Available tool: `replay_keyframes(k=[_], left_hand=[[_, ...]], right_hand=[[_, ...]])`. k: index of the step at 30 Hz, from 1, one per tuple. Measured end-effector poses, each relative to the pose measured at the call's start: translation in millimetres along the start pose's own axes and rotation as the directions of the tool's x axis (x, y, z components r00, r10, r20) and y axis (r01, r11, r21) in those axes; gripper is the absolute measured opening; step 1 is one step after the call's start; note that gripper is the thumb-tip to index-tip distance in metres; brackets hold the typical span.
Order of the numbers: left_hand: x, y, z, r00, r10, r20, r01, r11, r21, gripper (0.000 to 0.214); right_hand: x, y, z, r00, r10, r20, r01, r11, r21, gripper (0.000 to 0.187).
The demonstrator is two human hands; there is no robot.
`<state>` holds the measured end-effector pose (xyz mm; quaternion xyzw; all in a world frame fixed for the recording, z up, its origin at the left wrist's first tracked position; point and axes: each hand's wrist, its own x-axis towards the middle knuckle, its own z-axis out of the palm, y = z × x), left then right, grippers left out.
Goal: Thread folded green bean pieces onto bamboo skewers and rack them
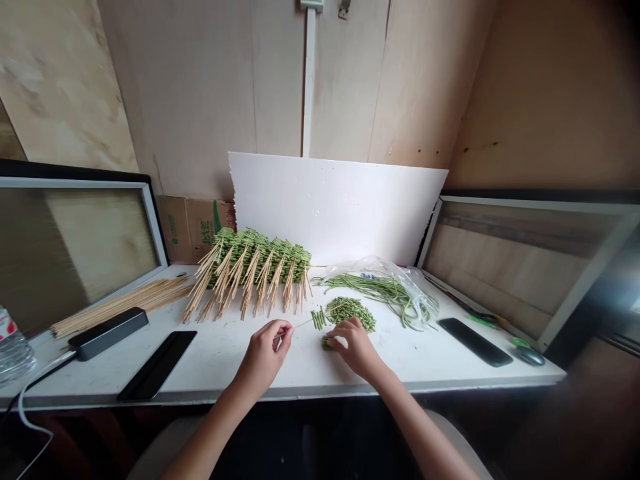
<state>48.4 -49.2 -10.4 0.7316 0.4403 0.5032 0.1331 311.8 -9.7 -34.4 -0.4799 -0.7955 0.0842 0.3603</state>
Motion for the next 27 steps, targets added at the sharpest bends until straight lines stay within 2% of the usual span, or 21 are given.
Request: replay_keyframes(k=[4,8,11,14,16,18,20,23,27], left_hand=[[-0.1,1.0,0.0,1.000,-0.002,0.011,0.002,1.000,0.010,0.016],[-0.2,2.6,-0.4,1.000,0.002,0.010,-0.002,1.000,0.015,0.016],[-0.2,1.0,-0.9,1.000,0.004,0.014,-0.005,1.000,0.024,0.015],[0.2,-1.5,-2.5,1.000,-0.002,0.009,0.001,1.000,0.030,0.015],[0.7,-2.5,-4.0,1.000,-0.006,0.006,0.006,1.000,0.031,0.015],[0.9,-2.4,-5.3,1.000,-0.007,0.001,0.007,1.000,0.028,0.015],[0.9,-1.4,-6.0,1.000,-0.002,0.001,0.002,1.000,0.023,0.016],[0.7,1.2,-5.8,1.000,0.015,0.009,-0.015,1.000,0.014,0.016],[0.5,4.8,-4.8,0.999,0.038,0.024,-0.038,0.999,0.008,0.015]], right_hand=[[-3.6,-0.9,7.9,1.000,-0.011,0.029,0.014,0.992,-0.122,0.014],[-4.2,-4.7,10.6,1.000,-0.018,0.009,0.019,0.994,-0.110,0.011],[-2.4,-4.8,8.8,0.999,-0.011,-0.038,0.010,0.999,-0.038,0.011],[2.9,-1.8,1.5,0.993,0.094,-0.073,-0.082,0.984,0.157,0.019],[7.3,1.1,-5.6,0.974,0.220,-0.060,-0.182,0.908,0.377,0.028],[11.1,3.2,-13.3,0.939,0.344,-0.025,-0.263,0.760,0.594,0.040],[13.8,2.8,-20.5,0.908,0.420,0.014,-0.292,0.606,0.740,0.046],[16.2,-3.0,-29.7,0.898,0.437,0.053,-0.270,0.452,0.850,0.044],[17.5,-14.7,-36.6,0.904,0.420,0.074,-0.243,0.364,0.899,0.042]])
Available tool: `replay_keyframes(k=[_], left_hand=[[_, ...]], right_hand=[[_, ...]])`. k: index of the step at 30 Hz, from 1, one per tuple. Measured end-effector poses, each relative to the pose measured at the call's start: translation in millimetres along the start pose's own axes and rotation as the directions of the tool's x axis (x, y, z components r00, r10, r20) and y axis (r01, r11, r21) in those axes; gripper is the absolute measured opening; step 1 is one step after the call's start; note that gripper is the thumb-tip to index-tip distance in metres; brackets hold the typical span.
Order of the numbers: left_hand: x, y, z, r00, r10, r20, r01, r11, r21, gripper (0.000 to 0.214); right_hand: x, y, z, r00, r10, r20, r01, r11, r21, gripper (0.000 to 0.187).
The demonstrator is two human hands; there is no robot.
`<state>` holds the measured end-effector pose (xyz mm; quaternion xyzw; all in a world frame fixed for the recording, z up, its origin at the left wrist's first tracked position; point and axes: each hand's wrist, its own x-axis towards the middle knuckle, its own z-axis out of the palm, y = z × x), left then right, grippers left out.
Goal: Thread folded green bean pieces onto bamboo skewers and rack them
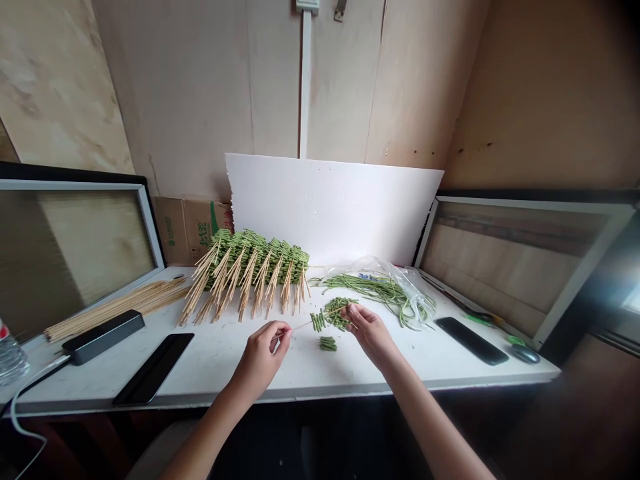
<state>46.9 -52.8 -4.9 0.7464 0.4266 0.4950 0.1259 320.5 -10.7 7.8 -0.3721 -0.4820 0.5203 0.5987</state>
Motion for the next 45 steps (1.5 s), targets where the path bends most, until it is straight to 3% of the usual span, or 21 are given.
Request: replay_keyframes(k=[16,31,45], left_hand=[[-1.1,0.1,0.7,1.000,0.008,0.008,-0.008,1.000,0.016,0.017],[-0.1,5.0,-2.7,0.999,0.013,0.032,-0.015,0.998,0.053,0.015],[-2.7,5.9,0.8,0.998,0.027,0.048,-0.029,0.999,0.044,0.015]], right_hand=[[-5.0,-4.0,9.4,1.000,0.004,-0.005,-0.003,0.997,0.077,0.036],[-1.1,5.5,5.1,0.993,-0.099,-0.067,0.099,0.995,-0.001,0.032],[-7.9,8.0,11.0,0.982,-0.187,-0.035,0.184,0.980,-0.073,0.026]])
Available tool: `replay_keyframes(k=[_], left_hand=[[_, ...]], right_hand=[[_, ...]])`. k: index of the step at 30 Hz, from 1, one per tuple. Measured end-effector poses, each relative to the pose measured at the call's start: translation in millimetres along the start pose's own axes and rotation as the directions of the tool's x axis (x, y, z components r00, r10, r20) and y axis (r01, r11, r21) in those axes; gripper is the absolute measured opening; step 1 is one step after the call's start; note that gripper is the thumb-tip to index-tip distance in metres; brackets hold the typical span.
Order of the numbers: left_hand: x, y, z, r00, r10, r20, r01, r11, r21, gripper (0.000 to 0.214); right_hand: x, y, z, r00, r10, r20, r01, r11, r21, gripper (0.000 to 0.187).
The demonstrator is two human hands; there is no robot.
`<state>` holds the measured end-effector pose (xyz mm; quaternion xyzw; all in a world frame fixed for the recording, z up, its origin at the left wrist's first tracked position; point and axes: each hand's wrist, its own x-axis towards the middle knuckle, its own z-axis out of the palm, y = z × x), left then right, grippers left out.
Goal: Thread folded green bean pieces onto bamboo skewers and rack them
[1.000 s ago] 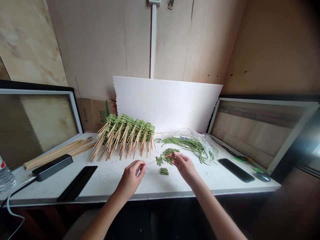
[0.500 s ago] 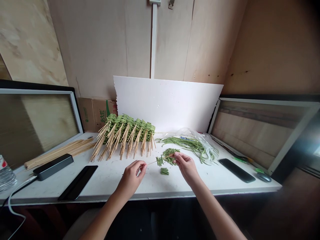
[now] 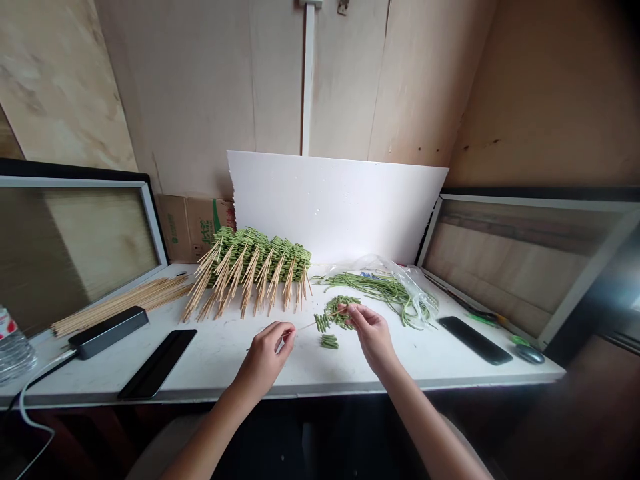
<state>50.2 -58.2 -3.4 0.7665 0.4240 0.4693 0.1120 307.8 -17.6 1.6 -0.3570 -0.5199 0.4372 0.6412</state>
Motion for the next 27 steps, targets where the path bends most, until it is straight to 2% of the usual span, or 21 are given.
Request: replay_keyframes(k=[14,19,24,27], left_hand=[[-2.0,-3.4,3.0,1.000,-0.002,0.017,0.003,1.000,-0.017,0.017],[0.6,-3.5,1.0,0.999,-0.006,-0.035,0.006,1.000,-0.012,0.016],[1.7,-3.3,0.1,0.998,-0.014,-0.067,0.012,1.000,-0.027,0.016],[0.8,-5.2,-0.1,0.998,-0.013,-0.058,0.011,0.999,-0.043,0.016]], right_hand=[[-4.8,-8.4,6.5,1.000,0.012,-0.024,-0.013,0.999,-0.044,0.031],[-4.7,-18.7,6.3,1.000,-0.001,-0.019,-0.001,0.996,-0.090,0.032],[-2.5,-25.1,0.2,0.997,0.076,0.010,-0.075,0.994,-0.083,0.042],[-1.0,-27.9,-4.3,0.995,0.098,0.032,-0.094,0.990,-0.107,0.040]])
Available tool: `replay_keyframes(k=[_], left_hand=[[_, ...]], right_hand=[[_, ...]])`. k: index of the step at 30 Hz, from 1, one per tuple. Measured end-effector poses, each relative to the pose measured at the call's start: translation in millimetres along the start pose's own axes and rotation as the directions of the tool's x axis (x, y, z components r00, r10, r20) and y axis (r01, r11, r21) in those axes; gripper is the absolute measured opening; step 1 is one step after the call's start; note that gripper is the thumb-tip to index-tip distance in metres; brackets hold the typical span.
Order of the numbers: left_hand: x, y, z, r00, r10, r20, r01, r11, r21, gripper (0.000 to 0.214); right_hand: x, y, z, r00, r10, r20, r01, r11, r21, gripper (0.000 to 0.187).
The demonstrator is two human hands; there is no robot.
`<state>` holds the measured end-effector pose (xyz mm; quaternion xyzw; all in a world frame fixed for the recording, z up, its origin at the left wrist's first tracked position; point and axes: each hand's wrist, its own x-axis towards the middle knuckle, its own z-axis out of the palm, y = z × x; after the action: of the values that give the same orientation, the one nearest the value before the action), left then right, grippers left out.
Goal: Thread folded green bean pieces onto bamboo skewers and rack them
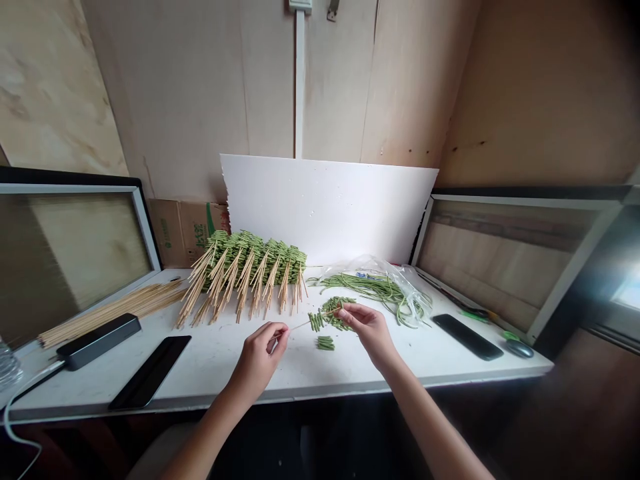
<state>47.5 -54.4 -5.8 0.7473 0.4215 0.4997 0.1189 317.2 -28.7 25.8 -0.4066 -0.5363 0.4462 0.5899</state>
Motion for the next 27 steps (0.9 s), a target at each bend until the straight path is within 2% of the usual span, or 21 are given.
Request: replay_keyframes(k=[3,5,8,11,17,23,27], left_hand=[[0.2,-1.8,-0.9,1.000,-0.001,-0.002,0.001,1.000,0.021,0.016],[0.6,-1.7,-1.1,1.000,0.007,-0.007,-0.007,0.999,0.038,0.017],[0.6,-0.5,-0.1,1.000,0.021,-0.013,-0.020,0.999,0.046,0.018],[0.5,-0.7,-0.1,0.999,0.029,-0.015,-0.028,0.998,0.065,0.019],[5.1,-6.5,-11.3,0.995,0.007,-0.098,-0.001,0.998,0.070,0.020],[4.0,2.8,-10.6,0.998,-0.012,-0.065,0.011,1.000,-0.016,0.019],[1.7,11.4,-7.3,0.999,0.000,-0.040,-0.001,1.000,-0.029,0.018]], right_hand=[[1.5,-0.3,-3.4,1.000,-0.027,-0.003,0.027,0.998,-0.057,0.036],[2.5,1.5,-4.3,0.995,-0.098,-0.035,0.093,0.987,-0.132,0.033],[3.9,5.6,-4.1,0.964,-0.251,-0.092,0.221,0.941,-0.256,0.030],[4.8,6.9,-4.7,0.950,-0.295,-0.099,0.259,0.925,-0.277,0.032],[6.7,-7.2,-14.9,0.957,-0.194,-0.214,0.186,0.981,-0.054,0.036],[3.6,-18.3,-10.1,0.989,-0.116,-0.097,0.134,0.969,0.206,0.031],[-1.2,-18.1,-4.7,0.984,-0.137,-0.112,0.165,0.940,0.298,0.027]])
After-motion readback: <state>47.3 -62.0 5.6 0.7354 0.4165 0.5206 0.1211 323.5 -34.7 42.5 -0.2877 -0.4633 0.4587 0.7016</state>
